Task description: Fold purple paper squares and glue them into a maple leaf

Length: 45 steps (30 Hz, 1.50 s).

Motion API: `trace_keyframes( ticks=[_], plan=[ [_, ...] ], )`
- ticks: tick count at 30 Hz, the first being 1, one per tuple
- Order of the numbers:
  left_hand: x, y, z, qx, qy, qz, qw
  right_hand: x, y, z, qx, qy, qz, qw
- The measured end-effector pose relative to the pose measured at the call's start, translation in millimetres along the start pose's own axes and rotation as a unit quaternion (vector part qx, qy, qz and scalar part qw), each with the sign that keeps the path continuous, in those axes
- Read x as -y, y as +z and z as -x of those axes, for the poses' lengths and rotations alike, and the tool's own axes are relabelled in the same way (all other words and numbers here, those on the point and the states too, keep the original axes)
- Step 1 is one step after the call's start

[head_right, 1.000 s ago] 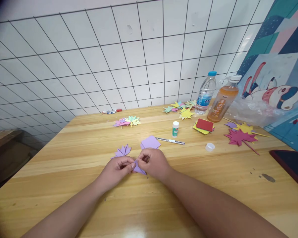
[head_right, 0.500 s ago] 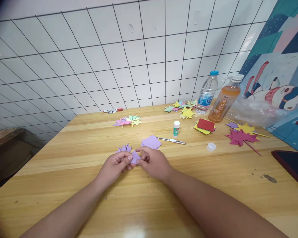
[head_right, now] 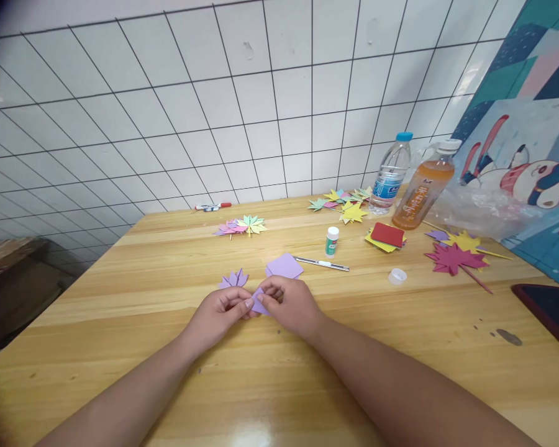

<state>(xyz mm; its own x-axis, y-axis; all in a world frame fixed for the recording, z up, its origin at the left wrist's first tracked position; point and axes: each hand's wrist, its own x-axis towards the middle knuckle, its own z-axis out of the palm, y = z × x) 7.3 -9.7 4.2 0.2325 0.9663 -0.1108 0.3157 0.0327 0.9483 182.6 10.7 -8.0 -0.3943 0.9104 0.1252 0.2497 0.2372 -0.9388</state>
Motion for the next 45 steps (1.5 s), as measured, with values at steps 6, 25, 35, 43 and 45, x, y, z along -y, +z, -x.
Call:
trace_keyframes(
  ticks=[6, 25, 35, 43, 45],
  plan=[
    [0.0, 2.0, -0.3, 0.009, 0.02, -0.027, 0.999, 1.3, 0.1, 0.3, -0.022, -0.013, 0.042, 0.999],
    [-5.8, -9.0, -1.7, 0.061, -0.024, 0.058, 0.996, -0.7, -6.5, 1.5, 0.001, -0.191, 0.111, 0.975],
    [-3.8, -3.6, -1.1, 0.015, 0.015, -0.016, 1.0, 5.7, -5.9, 5.2, 0.029, -0.035, 0.05, 0.998],
    [-1.8, 0.2, 2.7, -0.03, 0.088, -0.181, 0.979, 2.6, -4.2, -1.5, 0.036, 0.034, 0.066, 0.997],
    [-3.1, -0.2, 3.5, -0.031, 0.091, -0.198, 0.976, 2.0, -4.7, -1.3, 0.039, 0.031, 0.071, 0.996]
  ],
)
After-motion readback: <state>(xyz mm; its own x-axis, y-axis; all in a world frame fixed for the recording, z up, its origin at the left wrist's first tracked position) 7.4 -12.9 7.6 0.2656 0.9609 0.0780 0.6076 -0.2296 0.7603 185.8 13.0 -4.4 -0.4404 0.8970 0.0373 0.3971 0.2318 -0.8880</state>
